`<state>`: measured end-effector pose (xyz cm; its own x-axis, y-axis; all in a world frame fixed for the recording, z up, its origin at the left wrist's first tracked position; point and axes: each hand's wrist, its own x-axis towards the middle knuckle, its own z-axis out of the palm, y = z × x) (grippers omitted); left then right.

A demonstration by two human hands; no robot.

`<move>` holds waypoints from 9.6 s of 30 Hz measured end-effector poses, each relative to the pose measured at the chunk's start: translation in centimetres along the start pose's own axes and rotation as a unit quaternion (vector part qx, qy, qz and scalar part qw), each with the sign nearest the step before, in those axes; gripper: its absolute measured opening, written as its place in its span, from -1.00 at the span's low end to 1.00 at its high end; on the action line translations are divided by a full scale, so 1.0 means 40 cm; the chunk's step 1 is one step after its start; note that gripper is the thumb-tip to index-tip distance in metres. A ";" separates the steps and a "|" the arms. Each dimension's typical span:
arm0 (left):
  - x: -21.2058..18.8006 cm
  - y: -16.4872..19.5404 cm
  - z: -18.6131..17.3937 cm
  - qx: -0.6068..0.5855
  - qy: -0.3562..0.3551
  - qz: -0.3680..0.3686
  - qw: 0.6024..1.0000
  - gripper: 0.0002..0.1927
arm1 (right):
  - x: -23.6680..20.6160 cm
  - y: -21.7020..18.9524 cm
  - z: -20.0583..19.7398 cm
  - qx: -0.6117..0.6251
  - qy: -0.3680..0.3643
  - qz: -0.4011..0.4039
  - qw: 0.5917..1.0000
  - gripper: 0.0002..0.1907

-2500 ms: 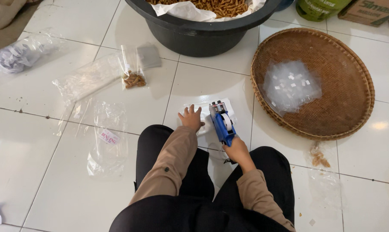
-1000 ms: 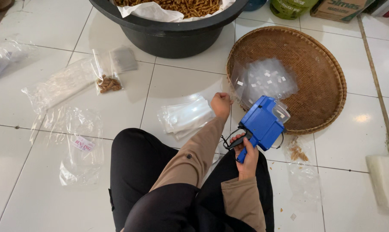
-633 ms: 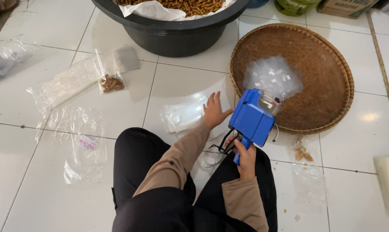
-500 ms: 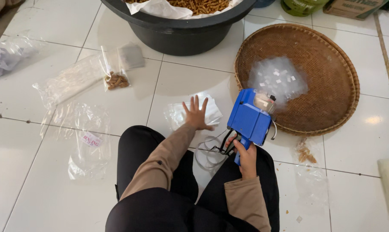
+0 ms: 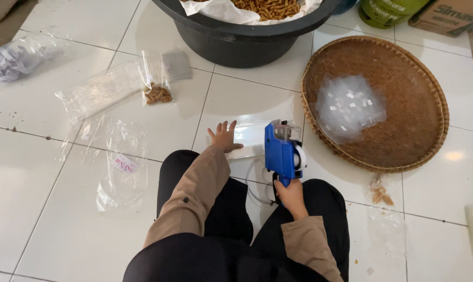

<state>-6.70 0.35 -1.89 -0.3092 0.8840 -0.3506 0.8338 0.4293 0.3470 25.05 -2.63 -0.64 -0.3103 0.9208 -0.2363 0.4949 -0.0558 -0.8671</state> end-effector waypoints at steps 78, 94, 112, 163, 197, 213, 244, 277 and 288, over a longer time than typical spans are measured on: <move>-0.038 0.058 -0.020 0.084 0.087 0.007 0.993 0.03 | -0.052 -0.035 -0.043 0.109 0.009 -0.007 0.994 -0.75; -0.033 0.022 0.038 0.068 0.066 -0.018 0.995 0.00 | 0.081 -0.185 0.064 -0.218 -0.093 0.010 0.971 -0.51; -0.012 0.006 0.010 -0.170 0.324 -0.047 0.929 -0.89 | -0.008 -0.041 -0.041 0.264 -0.056 0.025 0.962 -0.75; 0.031 -0.010 0.011 0.071 0.035 0.004 0.997 -0.14 | 0.001 -0.103 0.036 -0.017 -0.037 -0.001 0.999 -0.74; -0.005 0.016 -0.044 -0.303 0.384 -0.067 0.870 -0.89 | -0.023 -0.043 -0.040 0.306 -0.010 0.039 0.951 -0.77; 0.050 0.597 0.045 -0.673 0.178 -0.026 0.717 -0.80 | -0.055 -0.107 -0.078 0.359 0.254 -0.176 0.881 -0.81; -0.036 -0.009 -0.009 -0.021 0.136 0.003 0.990 -0.35 | 0.004 -0.115 0.060 -0.172 -0.066 -0.043 0.982 -0.55; -0.045 -0.004 -0.031 -0.142 0.382 -0.046 0.912 -0.83 | -0.054 -0.028 -0.044 0.262 -0.014 0.029 0.965 -0.80; 0.042 0.282 0.015 -0.527 0.214 -0.068 0.820 -0.50 | -0.041 -0.052 -0.081 0.338 0.233 -0.085 0.908 -0.85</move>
<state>2.47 6.56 0.91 -0.6862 0.7021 -0.1899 -0.0098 0.2521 0.9676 27.16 -2.77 2.95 0.1190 0.9929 0.0000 -0.1873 0.0224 -0.9820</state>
